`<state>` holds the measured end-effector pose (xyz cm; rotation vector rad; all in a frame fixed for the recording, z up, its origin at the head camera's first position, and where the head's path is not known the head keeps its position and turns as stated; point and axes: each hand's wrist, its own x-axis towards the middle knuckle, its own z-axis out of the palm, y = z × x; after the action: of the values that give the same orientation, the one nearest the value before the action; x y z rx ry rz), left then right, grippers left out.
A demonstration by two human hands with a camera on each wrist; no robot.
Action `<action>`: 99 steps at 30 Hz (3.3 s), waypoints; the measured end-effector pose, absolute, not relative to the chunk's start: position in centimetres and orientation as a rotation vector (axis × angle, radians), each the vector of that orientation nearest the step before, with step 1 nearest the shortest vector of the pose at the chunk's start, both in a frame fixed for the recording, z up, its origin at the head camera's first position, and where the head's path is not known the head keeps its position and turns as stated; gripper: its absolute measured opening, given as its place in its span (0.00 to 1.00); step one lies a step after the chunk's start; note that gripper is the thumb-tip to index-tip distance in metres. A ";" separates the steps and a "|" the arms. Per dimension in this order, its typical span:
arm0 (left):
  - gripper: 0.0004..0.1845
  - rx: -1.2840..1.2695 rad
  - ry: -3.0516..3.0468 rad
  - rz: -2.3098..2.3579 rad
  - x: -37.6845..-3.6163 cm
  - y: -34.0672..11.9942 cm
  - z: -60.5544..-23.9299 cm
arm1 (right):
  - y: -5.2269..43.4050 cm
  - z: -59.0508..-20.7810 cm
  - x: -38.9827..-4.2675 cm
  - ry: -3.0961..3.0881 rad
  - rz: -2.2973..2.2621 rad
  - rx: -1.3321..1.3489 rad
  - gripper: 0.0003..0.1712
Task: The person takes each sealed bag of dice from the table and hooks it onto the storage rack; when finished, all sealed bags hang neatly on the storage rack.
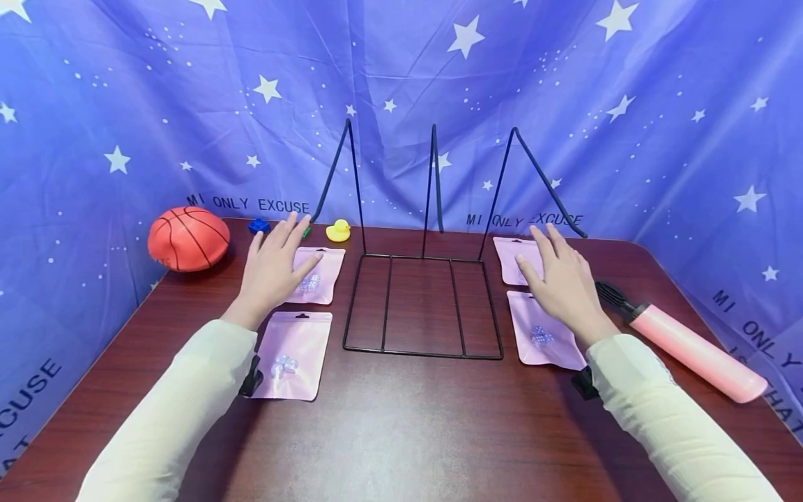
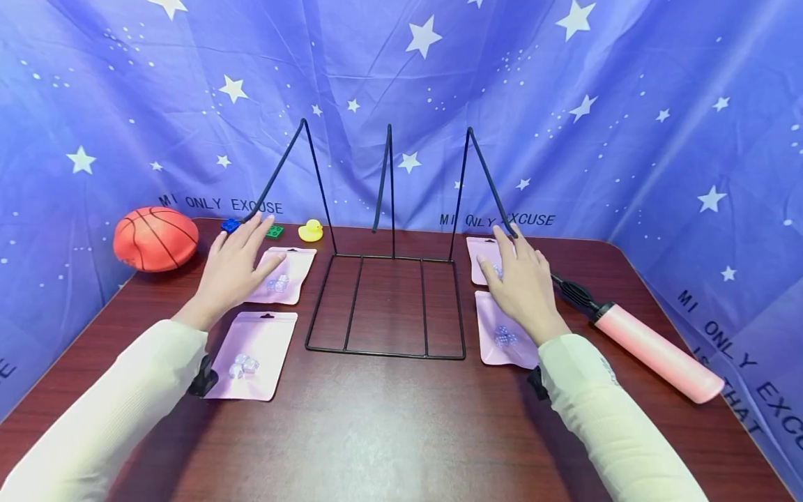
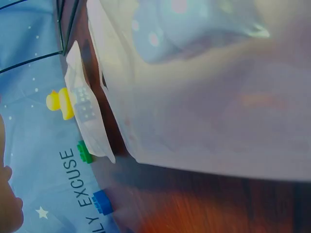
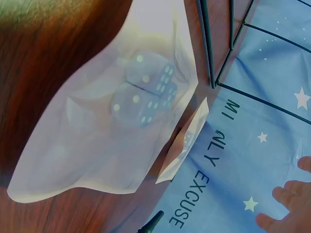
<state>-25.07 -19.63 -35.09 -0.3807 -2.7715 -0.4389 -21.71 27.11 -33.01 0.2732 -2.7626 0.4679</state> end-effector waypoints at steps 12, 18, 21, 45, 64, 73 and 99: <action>0.39 -0.322 -2.696 -0.634 -26.7 -16.8 -34.8 | 27.7 -32.7 -21.1 -2.630 0.596 0.262 0.32; 0.36 -0.270 -2.660 -0.771 -27.2 -15.4 -35.0 | 28.2 -33.0 -21.0 -2.535 0.761 0.300 0.29; 0.34 -0.228 -2.621 -0.845 -27.4 -14.7 -34.9 | 28.4 -33.0 -21.0 -2.506 0.850 0.300 0.29; 0.28 -0.048 -2.452 -1.337 -28.9 -11.6 -34.8 | 30.8 -33.2 -19.2 -2.530 1.195 0.162 0.35; 0.26 -0.093 -2.447 -1.452 -30.3 -10.2 -35.4 | 33.9 -34.3 -18.4 -2.671 1.419 0.269 0.33; 0.20 -0.029 -2.431 -1.415 -31.0 -9.5 -35.5 | 34.4 -35.1 -18.2 -2.685 1.430 0.275 0.32; 0.12 0.085 -2.372 -1.446 -31.9 -9.4 -35.5 | 34.7 -35.3 -18.5 -2.957 1.341 0.150 0.37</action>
<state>-31.87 -9.43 -35.53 0.0848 -2.3724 -1.4460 -18.47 34.66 -35.33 0.1503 -2.9571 1.3409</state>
